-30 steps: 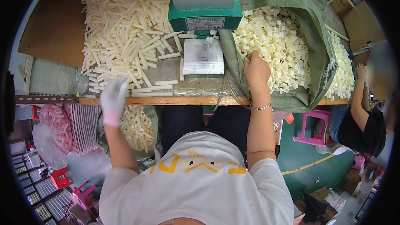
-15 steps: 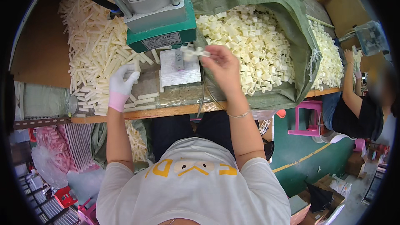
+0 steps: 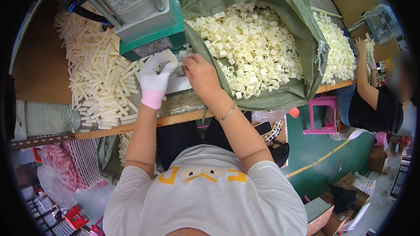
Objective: Manually assemble and secure plastic tubes into a connector housing using a small pneumatic press.
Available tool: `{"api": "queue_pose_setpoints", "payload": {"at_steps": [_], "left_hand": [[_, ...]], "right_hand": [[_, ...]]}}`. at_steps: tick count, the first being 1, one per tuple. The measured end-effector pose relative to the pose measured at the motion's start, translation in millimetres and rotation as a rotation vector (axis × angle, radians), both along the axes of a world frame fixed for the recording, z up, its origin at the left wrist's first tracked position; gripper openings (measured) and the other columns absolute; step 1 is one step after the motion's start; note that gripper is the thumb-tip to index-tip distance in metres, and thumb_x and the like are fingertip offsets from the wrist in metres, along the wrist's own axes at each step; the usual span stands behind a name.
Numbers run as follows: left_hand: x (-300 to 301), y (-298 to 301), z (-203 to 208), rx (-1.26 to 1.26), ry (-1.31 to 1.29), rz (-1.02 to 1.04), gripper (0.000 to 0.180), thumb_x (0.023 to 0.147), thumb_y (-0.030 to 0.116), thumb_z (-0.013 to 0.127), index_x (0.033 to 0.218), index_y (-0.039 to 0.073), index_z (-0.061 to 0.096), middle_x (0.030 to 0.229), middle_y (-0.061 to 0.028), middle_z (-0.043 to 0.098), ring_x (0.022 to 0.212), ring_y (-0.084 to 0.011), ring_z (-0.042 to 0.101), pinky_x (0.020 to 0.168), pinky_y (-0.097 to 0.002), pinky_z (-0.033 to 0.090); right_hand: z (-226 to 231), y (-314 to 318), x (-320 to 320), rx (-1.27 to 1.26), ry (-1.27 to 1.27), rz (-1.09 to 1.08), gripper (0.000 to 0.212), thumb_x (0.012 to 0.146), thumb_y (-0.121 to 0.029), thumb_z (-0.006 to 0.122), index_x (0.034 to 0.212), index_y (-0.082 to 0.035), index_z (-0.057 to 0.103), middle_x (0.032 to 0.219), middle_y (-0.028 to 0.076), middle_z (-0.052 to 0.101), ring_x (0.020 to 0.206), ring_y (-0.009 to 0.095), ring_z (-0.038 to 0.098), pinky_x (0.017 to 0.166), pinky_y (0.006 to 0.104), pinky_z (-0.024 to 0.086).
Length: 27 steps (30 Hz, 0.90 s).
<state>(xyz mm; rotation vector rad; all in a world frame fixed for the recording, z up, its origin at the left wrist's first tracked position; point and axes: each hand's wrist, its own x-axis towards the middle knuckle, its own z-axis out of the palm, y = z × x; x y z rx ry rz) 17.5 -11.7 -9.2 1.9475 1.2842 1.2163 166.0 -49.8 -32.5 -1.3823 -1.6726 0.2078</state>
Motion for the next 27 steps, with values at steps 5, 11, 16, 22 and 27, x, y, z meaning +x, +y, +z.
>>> {"api": "queue_pose_setpoints", "payload": {"at_steps": [5, 11, 16, 22, 27], "left_hand": [[0, 5, -3, -0.178, -0.073, -0.032, 0.024, 0.077, 0.016, 0.074, 0.095, 0.001, 0.068, 0.090, -0.0069, 0.066, 0.085, -0.0152, 0.061, 0.076, -0.0276, 0.047], [-2, 0, 4, 0.100, 0.144, -0.056, 0.024, 0.075, 0.019, 0.075, 0.091, 0.003, 0.069, 0.091, -0.0116, 0.067, 0.086, -0.0236, 0.062, 0.079, -0.0323, 0.048], [-3, 3, -5, 0.253, 0.133, 0.007, 0.026, 0.069, 0.025, 0.078, 0.089, 0.008, 0.072, 0.090, -0.0085, 0.069, 0.090, -0.0265, 0.061, 0.082, -0.0357, 0.046], [-3, 2, 2, 0.282, 0.142, -0.004, 0.028, 0.068, 0.026, 0.078, 0.086, 0.007, 0.071, 0.088, -0.0096, 0.069, 0.091, -0.0273, 0.061, 0.081, -0.0365, 0.046], [-3, 4, -8, 0.220, 0.147, 0.001, 0.025, 0.070, 0.027, 0.076, 0.081, 0.006, 0.069, 0.086, -0.0101, 0.068, 0.090, -0.0281, 0.061, 0.081, -0.0378, 0.046]], "right_hand": [[1, -3, -1, 0.012, -0.007, 0.010, 0.017, 0.076, -0.001, 0.064, 0.093, -0.002, 0.064, 0.093, 0.012, 0.061, 0.079, 0.032, 0.063, 0.068, 0.0390, 0.052], [0, -4, 0, 0.030, 0.005, 0.004, 0.017, 0.076, 0.000, 0.064, 0.093, -0.002, 0.063, 0.092, 0.012, 0.061, 0.080, 0.033, 0.062, 0.067, 0.0395, 0.052], [3, -6, 4, -0.001, -0.002, 0.013, 0.020, 0.076, -0.001, 0.064, 0.096, -0.003, 0.064, 0.094, 0.012, 0.062, 0.079, 0.033, 0.062, 0.069, 0.0407, 0.052], [1, -31, 79, -0.214, -0.015, -0.371, 0.014, 0.075, -0.012, 0.070, 0.089, -0.009, 0.071, 0.083, 0.011, 0.064, 0.083, 0.028, 0.063, 0.069, 0.0388, 0.051], [-13, -27, 103, -0.406, -0.491, -0.340, 0.014, 0.071, -0.013, 0.071, 0.085, -0.014, 0.072, 0.084, 0.010, 0.061, 0.083, 0.028, 0.061, 0.069, 0.0399, 0.051]]}}
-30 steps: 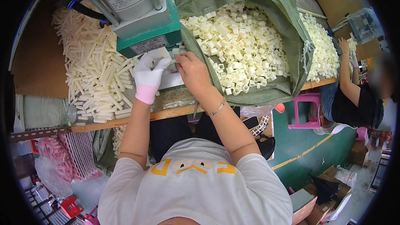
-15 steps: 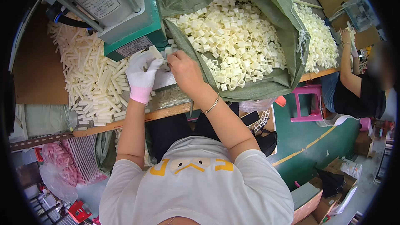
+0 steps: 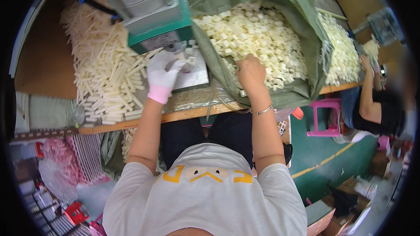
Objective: Manually assemble and secure plastic tubes into a connector housing using a small pneumatic press.
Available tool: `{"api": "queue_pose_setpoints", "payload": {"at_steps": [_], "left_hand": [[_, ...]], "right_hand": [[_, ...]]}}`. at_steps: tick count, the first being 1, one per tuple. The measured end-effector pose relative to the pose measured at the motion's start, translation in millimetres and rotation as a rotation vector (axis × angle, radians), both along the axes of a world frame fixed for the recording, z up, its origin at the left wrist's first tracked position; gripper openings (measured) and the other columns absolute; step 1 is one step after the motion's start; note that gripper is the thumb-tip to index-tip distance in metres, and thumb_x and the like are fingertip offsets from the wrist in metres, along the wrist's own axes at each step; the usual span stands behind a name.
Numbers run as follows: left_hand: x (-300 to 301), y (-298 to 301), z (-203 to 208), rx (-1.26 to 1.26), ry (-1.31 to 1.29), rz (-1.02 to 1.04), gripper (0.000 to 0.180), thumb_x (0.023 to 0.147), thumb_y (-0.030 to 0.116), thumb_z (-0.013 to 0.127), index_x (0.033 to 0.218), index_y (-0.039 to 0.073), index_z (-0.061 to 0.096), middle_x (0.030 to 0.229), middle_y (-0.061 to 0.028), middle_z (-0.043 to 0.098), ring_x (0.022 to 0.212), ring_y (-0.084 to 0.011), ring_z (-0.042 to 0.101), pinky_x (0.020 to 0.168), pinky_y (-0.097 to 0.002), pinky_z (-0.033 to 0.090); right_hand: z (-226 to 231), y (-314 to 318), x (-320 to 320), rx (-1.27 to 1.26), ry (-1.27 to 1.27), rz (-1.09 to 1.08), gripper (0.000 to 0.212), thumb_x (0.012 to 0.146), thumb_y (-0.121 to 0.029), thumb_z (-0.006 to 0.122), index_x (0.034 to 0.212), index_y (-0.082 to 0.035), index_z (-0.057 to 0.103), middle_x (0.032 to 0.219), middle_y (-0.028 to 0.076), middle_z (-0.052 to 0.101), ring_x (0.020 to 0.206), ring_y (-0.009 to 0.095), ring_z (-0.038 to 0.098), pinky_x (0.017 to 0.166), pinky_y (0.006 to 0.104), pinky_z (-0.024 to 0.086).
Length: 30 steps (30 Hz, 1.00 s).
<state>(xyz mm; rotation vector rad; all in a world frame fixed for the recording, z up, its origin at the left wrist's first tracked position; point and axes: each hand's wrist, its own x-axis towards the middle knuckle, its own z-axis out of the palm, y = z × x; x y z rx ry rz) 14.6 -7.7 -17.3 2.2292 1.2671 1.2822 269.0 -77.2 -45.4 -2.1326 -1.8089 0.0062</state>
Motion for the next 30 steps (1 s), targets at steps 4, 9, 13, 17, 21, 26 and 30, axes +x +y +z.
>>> {"api": "queue_pose_setpoints", "payload": {"at_steps": [4, 9, 13, 17, 21, 26, 30], "left_hand": [[9, -7, -2, 0.082, 0.032, 0.021, 0.026, 0.075, 0.023, 0.075, 0.087, 0.002, 0.065, 0.089, -0.0129, 0.065, 0.084, -0.0285, 0.062, 0.079, -0.0354, 0.047], [-25, 1, -9, -0.140, -0.564, -0.084, 0.010, 0.084, 0.012, 0.057, 0.090, 0.005, 0.052, 0.079, -0.0090, 0.060, 0.077, -0.0221, 0.060, 0.073, -0.0336, 0.048], [-138, 41, 4, -0.439, -0.412, 0.231, 0.016, 0.084, 0.016, 0.053, 0.091, 0.001, 0.054, 0.075, -0.0083, 0.058, 0.069, -0.0213, 0.058, 0.069, -0.0322, 0.048], [-165, 41, 15, -0.409, 0.138, 0.233, 0.023, 0.086, 0.026, 0.056, 0.093, 0.005, 0.064, 0.080, -0.0112, 0.065, 0.074, -0.0242, 0.063, 0.071, -0.0352, 0.049], [-158, 52, 0, -0.406, 0.238, 0.207, 0.024, 0.087, 0.030, 0.057, 0.098, 0.011, 0.067, 0.088, -0.0132, 0.067, 0.082, -0.0292, 0.064, 0.074, -0.0358, 0.049], [-115, 79, 15, -0.346, 0.349, 0.134, 0.021, 0.086, 0.029, 0.058, 0.097, 0.014, 0.067, 0.091, -0.0124, 0.067, 0.085, -0.0325, 0.063, 0.075, -0.0375, 0.049], [-114, 111, 9, -0.164, 0.516, 0.147, 0.019, 0.085, 0.028, 0.058, 0.095, 0.014, 0.067, 0.090, -0.0138, 0.067, 0.083, -0.0337, 0.063, 0.074, -0.0397, 0.049]], "right_hand": [[-1, 9, -2, -0.068, -0.079, 0.031, 0.017, 0.067, -0.012, 0.071, 0.084, -0.016, 0.072, 0.085, 0.010, 0.059, 0.084, 0.028, 0.061, 0.069, 0.0402, 0.050], [15, -3, 12, -0.006, 0.094, 0.061, 0.017, 0.068, -0.014, 0.075, 0.084, -0.012, 0.069, 0.085, 0.007, 0.059, 0.076, 0.024, 0.062, 0.065, 0.0373, 0.048], [20, -8, 24, 0.142, 0.508, -0.061, 0.012, 0.076, -0.011, 0.070, 0.087, -0.007, 0.068, 0.085, 0.006, 0.068, 0.063, 0.020, 0.063, 0.060, 0.0341, 0.049], [22, -3, 15, 0.008, 0.313, 0.020, 0.013, 0.076, -0.011, 0.069, 0.089, -0.007, 0.069, 0.088, 0.006, 0.068, 0.065, 0.022, 0.064, 0.062, 0.0345, 0.049], [12, -5, 12, -0.048, -0.055, 0.169, 0.019, 0.073, -0.012, 0.072, 0.091, -0.008, 0.069, 0.093, 0.007, 0.065, 0.068, 0.024, 0.064, 0.065, 0.0358, 0.050], [20, -5, 10, -0.130, 0.180, 0.072, 0.029, 0.071, -0.010, 0.074, 0.099, -0.009, 0.068, 0.094, 0.007, 0.064, 0.068, 0.024, 0.063, 0.065, 0.0348, 0.051], [33, -13, 23, 0.051, 0.709, -0.044, 0.020, 0.080, -0.005, 0.071, 0.099, -0.001, 0.066, 0.095, 0.007, 0.067, 0.066, 0.009, 0.061, 0.056, 0.0218, 0.048]]}}
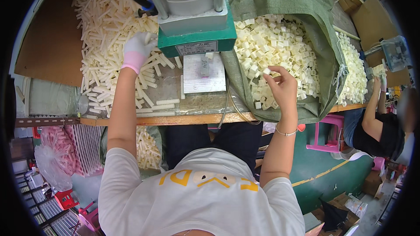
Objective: Manually assemble and secure plastic tubes into a connector housing using a small pneumatic press.
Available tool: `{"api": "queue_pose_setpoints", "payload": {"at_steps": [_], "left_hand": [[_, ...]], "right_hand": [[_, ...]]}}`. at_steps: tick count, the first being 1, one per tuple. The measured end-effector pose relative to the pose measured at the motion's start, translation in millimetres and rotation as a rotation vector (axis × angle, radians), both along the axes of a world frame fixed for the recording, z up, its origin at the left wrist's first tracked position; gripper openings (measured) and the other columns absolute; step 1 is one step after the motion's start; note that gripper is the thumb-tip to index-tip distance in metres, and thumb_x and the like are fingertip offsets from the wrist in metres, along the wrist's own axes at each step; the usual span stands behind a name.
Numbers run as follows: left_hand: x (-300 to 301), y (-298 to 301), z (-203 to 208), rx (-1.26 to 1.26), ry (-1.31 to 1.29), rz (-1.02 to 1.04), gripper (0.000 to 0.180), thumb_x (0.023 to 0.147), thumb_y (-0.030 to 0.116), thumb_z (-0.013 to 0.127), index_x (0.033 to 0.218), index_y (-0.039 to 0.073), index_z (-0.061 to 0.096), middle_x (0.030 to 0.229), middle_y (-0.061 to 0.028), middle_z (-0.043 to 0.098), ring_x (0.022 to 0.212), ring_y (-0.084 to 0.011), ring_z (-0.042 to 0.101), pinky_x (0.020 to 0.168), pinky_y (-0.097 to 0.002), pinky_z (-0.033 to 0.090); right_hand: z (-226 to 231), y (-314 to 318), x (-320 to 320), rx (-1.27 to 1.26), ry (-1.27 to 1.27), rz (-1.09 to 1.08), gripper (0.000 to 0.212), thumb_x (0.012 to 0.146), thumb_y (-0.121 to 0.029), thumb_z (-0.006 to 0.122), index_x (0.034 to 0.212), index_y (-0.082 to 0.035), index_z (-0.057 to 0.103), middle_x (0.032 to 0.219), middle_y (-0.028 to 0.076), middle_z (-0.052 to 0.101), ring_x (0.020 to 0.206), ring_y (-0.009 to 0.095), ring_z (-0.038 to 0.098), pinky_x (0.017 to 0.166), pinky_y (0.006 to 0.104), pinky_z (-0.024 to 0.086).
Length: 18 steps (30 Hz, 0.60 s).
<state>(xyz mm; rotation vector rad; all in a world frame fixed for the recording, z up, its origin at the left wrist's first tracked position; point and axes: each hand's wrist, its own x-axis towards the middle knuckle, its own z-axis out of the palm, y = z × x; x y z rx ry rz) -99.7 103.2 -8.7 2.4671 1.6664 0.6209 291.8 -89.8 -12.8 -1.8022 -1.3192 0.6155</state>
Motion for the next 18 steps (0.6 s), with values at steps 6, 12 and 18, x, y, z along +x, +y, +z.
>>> {"api": "queue_pose_setpoints", "payload": {"at_steps": [6, 12, 18], "left_hand": [[32, 20, 2, -0.347, 0.131, 0.335, 0.035, 0.078, 0.037, 0.065, 0.094, 0.006, 0.070, 0.093, -0.0205, 0.067, 0.087, -0.0351, 0.064, 0.078, -0.0401, 0.050], [36, 28, -15, -0.266, 0.161, 0.302, 0.045, 0.073, 0.040, 0.070, 0.096, 0.002, 0.069, 0.095, -0.0193, 0.068, 0.090, -0.0328, 0.065, 0.080, -0.0396, 0.051], [16, 7, -24, -0.324, 0.316, 0.290, 0.039, 0.075, 0.034, 0.071, 0.098, 0.003, 0.068, 0.093, -0.0174, 0.068, 0.089, -0.0308, 0.066, 0.077, -0.0377, 0.051]], "right_hand": [[2, 9, -25, 0.237, 0.526, 0.003, 0.022, 0.083, -0.008, 0.070, 0.102, 0.001, 0.065, 0.083, 0.006, 0.067, 0.065, 0.009, 0.062, 0.055, 0.0210, 0.048], [7, 32, -87, 0.100, 0.755, 0.172, 0.020, 0.085, -0.009, 0.067, 0.103, 0.000, 0.064, 0.081, 0.005, 0.067, 0.061, 0.008, 0.060, 0.052, 0.0185, 0.044], [2, 41, -105, 0.073, 0.895, 0.187, 0.019, 0.086, -0.012, 0.066, 0.098, 0.002, 0.063, 0.076, 0.008, 0.068, 0.052, 0.005, 0.053, 0.046, 0.0171, 0.040]]}}
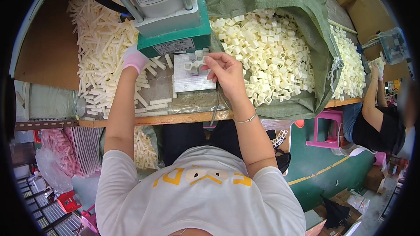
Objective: Manually assemble and secure plastic tubes into a connector housing using a small pneumatic press.
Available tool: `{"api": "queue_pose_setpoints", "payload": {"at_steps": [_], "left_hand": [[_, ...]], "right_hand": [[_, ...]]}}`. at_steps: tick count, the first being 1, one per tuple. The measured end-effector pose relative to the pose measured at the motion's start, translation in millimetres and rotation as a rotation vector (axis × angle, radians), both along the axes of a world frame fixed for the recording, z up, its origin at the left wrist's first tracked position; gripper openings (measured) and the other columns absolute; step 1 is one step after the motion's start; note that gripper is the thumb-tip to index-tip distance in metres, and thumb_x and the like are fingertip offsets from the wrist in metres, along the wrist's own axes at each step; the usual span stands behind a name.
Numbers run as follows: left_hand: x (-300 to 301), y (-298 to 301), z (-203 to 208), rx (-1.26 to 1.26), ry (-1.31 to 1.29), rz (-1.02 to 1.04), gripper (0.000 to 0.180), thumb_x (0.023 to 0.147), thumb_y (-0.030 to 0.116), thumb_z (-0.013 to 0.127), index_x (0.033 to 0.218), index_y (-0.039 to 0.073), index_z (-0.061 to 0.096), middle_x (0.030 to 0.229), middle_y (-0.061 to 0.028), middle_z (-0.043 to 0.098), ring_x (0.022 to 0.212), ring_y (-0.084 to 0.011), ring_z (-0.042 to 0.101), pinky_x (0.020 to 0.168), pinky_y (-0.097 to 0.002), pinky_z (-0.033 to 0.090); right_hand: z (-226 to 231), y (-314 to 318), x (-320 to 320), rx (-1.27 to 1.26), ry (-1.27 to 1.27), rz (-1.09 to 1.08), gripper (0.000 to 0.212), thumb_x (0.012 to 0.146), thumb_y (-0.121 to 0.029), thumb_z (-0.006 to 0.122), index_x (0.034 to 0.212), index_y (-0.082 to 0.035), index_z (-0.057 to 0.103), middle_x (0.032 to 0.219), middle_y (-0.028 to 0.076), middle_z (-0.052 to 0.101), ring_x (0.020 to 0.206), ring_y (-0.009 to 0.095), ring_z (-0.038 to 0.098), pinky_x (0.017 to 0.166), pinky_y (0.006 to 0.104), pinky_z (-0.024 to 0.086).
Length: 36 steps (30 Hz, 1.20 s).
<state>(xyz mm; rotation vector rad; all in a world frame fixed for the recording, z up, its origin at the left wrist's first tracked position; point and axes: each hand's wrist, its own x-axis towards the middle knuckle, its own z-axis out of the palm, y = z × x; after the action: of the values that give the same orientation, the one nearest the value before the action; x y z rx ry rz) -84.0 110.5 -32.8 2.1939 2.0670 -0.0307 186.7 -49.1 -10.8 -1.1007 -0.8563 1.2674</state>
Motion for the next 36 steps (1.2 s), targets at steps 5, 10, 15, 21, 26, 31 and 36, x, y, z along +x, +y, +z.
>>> {"api": "queue_pose_setpoints", "payload": {"at_steps": [5, 10, 15, 21, 26, 31, 36], "left_hand": [[0, -59, 24, 0.186, -0.565, -0.095, 0.035, 0.078, 0.027, 0.072, 0.097, -0.001, 0.065, 0.081, -0.0123, 0.068, 0.071, -0.0230, 0.064, 0.066, -0.0328, 0.050], [80, -128, 73, -0.153, -0.995, 0.187, 0.033, 0.079, 0.023, 0.073, 0.097, -0.004, 0.066, 0.076, -0.0050, 0.065, 0.069, -0.0080, 0.061, 0.058, -0.0230, 0.046], [93, -122, 28, 0.093, -1.133, -0.133, 0.030, 0.080, 0.022, 0.071, 0.099, 0.000, 0.068, 0.083, -0.0100, 0.069, 0.073, -0.0184, 0.066, 0.067, -0.0293, 0.050], [96, -122, 33, 0.132, -1.008, -0.215, 0.027, 0.077, 0.022, 0.072, 0.097, 0.004, 0.069, 0.092, -0.0108, 0.069, 0.085, -0.0240, 0.066, 0.075, -0.0319, 0.050], [97, -122, 27, 0.194, -1.054, -0.278, 0.024, 0.076, 0.019, 0.072, 0.096, 0.004, 0.069, 0.094, -0.0108, 0.069, 0.087, -0.0242, 0.066, 0.076, -0.0319, 0.050], [95, -124, 29, 0.211, -1.086, -0.226, 0.024, 0.075, 0.018, 0.074, 0.094, 0.004, 0.069, 0.095, -0.0112, 0.069, 0.088, -0.0252, 0.066, 0.078, -0.0322, 0.050], [96, -124, 29, 0.295, -0.913, -0.279, 0.023, 0.075, 0.022, 0.073, 0.087, 0.004, 0.068, 0.093, -0.0116, 0.068, 0.088, -0.0275, 0.065, 0.078, -0.0326, 0.050]], "right_hand": [[-18, 5, -11, -0.072, -0.039, 0.000, 0.021, 0.088, -0.017, 0.064, 0.090, 0.003, 0.062, 0.073, 0.011, 0.067, 0.044, 0.004, 0.045, 0.040, 0.0173, 0.036], [-26, 8, -8, -0.141, -0.170, 0.031, 0.022, 0.086, -0.018, 0.068, 0.085, 0.003, 0.061, 0.068, 0.009, 0.066, 0.043, 0.004, 0.045, 0.039, 0.0184, 0.035], [-29, 10, -12, -0.166, -0.178, 0.042, 0.023, 0.085, -0.019, 0.069, 0.083, 0.002, 0.060, 0.067, 0.008, 0.065, 0.043, 0.005, 0.046, 0.038, 0.0189, 0.035], [-27, 10, -11, -0.149, -0.194, 0.012, 0.028, 0.083, -0.023, 0.069, 0.077, 0.002, 0.059, 0.063, 0.010, 0.066, 0.041, 0.007, 0.051, 0.038, 0.0198, 0.038], [-21, 7, -11, -0.166, -0.224, 0.015, 0.029, 0.084, -0.024, 0.069, 0.079, 0.003, 0.061, 0.063, 0.010, 0.066, 0.041, 0.008, 0.052, 0.038, 0.0211, 0.040], [3, -12, 12, -0.137, -0.406, -0.198, 0.035, 0.087, -0.033, 0.064, 0.094, 0.001, 0.068, 0.062, 0.007, 0.066, 0.043, 0.009, 0.055, 0.040, 0.0234, 0.042], [-21, -22, 72, -0.136, -1.185, -0.325, 0.023, 0.079, -0.026, 0.071, 0.083, -0.004, 0.070, 0.071, 0.013, 0.067, 0.065, 0.027, 0.066, 0.059, 0.0357, 0.050]]}}
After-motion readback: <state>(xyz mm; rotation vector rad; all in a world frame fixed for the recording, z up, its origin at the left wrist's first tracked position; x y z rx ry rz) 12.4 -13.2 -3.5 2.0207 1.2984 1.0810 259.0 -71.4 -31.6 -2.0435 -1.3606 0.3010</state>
